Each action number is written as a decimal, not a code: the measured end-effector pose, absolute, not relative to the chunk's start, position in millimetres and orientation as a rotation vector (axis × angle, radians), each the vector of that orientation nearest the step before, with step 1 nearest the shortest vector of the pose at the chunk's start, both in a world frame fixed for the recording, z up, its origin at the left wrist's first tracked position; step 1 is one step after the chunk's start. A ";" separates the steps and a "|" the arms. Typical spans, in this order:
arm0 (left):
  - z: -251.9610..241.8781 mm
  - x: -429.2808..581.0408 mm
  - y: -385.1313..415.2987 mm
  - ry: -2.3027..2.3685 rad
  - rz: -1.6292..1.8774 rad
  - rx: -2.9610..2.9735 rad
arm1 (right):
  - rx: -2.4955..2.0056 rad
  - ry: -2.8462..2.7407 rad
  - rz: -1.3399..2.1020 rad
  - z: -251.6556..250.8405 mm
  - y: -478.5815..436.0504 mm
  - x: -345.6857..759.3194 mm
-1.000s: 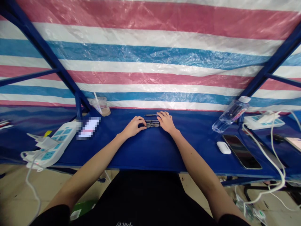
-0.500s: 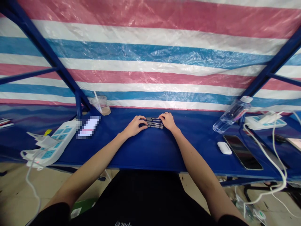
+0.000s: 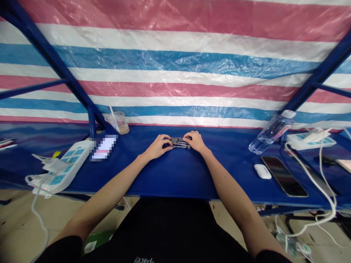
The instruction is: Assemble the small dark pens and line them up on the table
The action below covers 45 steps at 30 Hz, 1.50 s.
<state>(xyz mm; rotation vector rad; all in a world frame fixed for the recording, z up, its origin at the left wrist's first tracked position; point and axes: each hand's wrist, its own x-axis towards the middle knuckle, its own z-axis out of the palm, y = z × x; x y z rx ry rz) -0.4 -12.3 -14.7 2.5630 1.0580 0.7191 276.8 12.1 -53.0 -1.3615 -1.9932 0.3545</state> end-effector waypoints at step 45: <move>12.0 1.5 -26.4 1.274 0.758 2.401 | -1.111 -2.255 -0.080 -7.5 -46.3 237.6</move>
